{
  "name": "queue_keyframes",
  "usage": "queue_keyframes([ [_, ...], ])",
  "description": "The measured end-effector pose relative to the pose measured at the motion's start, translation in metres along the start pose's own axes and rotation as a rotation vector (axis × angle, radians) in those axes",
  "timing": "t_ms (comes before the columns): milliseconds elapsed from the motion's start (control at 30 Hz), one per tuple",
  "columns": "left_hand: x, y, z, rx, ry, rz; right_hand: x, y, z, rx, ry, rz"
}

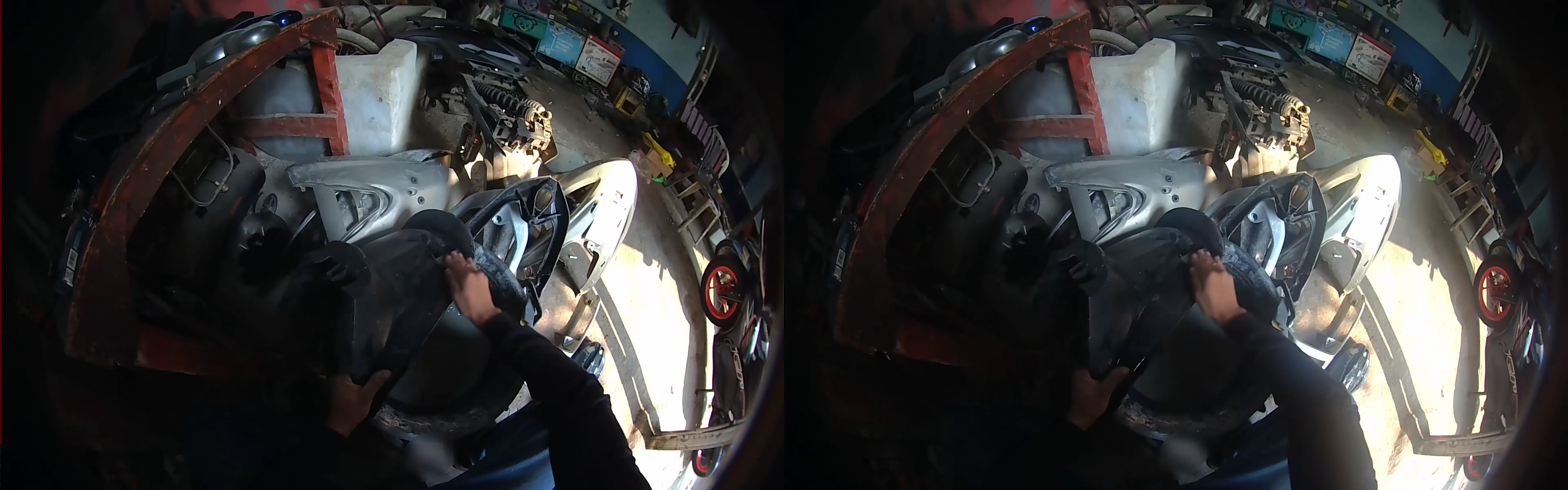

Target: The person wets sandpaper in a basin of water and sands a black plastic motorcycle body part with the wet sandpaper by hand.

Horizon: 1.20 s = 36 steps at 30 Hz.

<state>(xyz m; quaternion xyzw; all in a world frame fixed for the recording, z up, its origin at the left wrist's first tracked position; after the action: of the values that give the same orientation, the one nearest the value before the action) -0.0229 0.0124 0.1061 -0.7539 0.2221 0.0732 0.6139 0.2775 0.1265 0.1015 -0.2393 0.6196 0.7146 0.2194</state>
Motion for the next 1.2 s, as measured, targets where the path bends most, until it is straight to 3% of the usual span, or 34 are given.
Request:
queue_keyframes([
  [67, -0.006, -0.012, -0.001, 0.009, -0.034, 0.086, 0.031, 0.078, -0.046, -0.378, -0.028, 0.009],
  [100, -0.004, -0.007, -0.003, 0.003, -0.029, 0.083, 0.035, 0.108, -0.061, -0.457, 0.084, -0.006],
  [133, -0.003, -0.001, -0.001, 0.025, -0.056, 0.050, 0.031, 0.100, -0.054, -0.454, 0.084, -0.009],
  [200, -0.005, 0.002, 0.000, 0.052, -0.087, 0.014, 0.003, 0.041, -0.008, -0.173, -0.124, 0.022],
  [233, -0.001, 0.001, 0.000, 0.057, -0.067, 0.017, -0.005, 0.004, 0.013, -0.046, -0.130, -0.062],
  [267, 0.002, -0.001, 0.001, 0.061, -0.049, 0.022, -0.009, 0.008, 0.010, 0.005, -0.161, 0.048],
  [367, -0.011, -0.028, -0.007, 0.000, -0.031, 0.039, 0.016, 0.091, -0.034, -0.384, -0.054, 0.045],
  [467, -0.007, -0.025, -0.008, 0.101, -0.046, -0.070, 0.000, 0.047, -0.010, -0.242, -0.069, 0.157],
  [533, 0.003, -0.014, -0.008, 0.089, -0.039, -0.066, -0.013, 0.012, 0.016, 0.025, -0.089, 0.115],
  [600, 0.000, -0.004, -0.002, 0.077, -0.036, -0.038, 0.009, 0.024, -0.003, -0.132, -0.220, -0.039],
  [667, -0.004, 0.009, -0.003, -0.014, 0.008, 0.100, 0.026, 0.082, -0.042, -0.411, -0.132, -0.074],
  [733, -0.003, -0.002, -0.008, -0.005, 0.019, 0.033, 0.020, 0.072, -0.038, -0.415, -0.084, -0.047],
  [800, 0.000, -0.003, -0.009, 0.014, 0.034, -0.027, -0.002, 0.021, 0.008, 0.069, -0.083, 0.118],
  [867, 0.000, 0.003, -0.008, 0.033, 0.019, 0.010, 0.005, 0.015, 0.003, 0.084, -0.116, 0.130],
  [967, -0.003, 0.010, -0.008, -0.037, 0.054, 0.074, 0.022, 0.062, -0.033, -0.345, -0.235, -0.063],
  [1067, -0.001, -0.007, -0.009, 0.083, -0.009, 0.052, -0.001, 0.005, 0.029, 0.101, -0.138, 0.012],
  [1133, -0.008, -0.018, -0.006, 0.101, 0.003, 0.075, 0.022, 0.009, 0.011, -0.047, -0.275, -0.129],
  [1200, -0.008, -0.015, -0.010, 0.062, 0.042, 0.090, 0.035, 0.058, -0.034, -0.150, -0.248, -0.069],
])
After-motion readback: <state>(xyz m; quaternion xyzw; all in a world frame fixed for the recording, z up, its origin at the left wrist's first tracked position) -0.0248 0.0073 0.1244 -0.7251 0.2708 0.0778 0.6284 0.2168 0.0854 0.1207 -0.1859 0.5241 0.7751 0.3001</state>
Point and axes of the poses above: each hand's wrist, its own z-axis towards the middle knuckle, its own x-axis out of the palm, y = z × x, the point moved 7 cm from there along z, towards the middle knuckle, and after that the axes turned 12 degrees about z, right-handed, at the moved point
